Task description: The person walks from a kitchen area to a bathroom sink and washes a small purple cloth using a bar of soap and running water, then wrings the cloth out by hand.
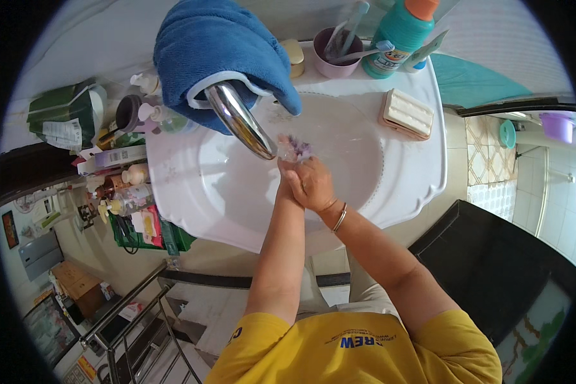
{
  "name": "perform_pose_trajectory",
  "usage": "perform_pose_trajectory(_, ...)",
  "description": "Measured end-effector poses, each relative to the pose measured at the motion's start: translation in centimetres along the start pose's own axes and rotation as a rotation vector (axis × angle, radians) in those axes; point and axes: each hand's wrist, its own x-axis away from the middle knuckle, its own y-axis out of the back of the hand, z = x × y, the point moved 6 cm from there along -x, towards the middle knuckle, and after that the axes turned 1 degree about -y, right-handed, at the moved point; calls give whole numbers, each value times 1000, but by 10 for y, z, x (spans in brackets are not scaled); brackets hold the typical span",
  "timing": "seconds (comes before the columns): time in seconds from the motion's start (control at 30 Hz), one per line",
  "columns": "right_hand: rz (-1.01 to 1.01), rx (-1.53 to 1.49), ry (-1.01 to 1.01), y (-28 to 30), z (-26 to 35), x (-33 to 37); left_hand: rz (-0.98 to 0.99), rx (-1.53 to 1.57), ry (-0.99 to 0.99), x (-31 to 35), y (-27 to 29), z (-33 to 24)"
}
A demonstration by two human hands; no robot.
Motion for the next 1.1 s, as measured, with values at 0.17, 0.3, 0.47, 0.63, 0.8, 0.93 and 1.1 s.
perform_pose_trajectory(0.17, 135, 107, -188, -26, -39, -11, 139, 125, 197, -8, 17, 15)
perform_pose_trajectory(0.3, 245, 145, -423, -30, -61, -27, -182, -79, 137, 28, -21, -34)
perform_pose_trajectory(0.47, 224, 37, -311, -24, -94, -19, 139, -667, -36, 28, -23, -82)
perform_pose_trajectory(0.63, 616, 40, -291, -48, -100, -22, 84, 130, 57, 38, -6, -101)
perform_pose_trajectory(0.8, 422, -436, -408, -51, -41, -3, -136, 190, 416, 29, 43, -58)
perform_pose_trajectory(0.93, 298, -175, -124, -40, 12, 11, 106, 220, 505, 34, 0, -32)
perform_pose_trajectory(1.1, 244, 210, -582, -15, -83, -14, -228, -125, 427, 48, -26, -6)
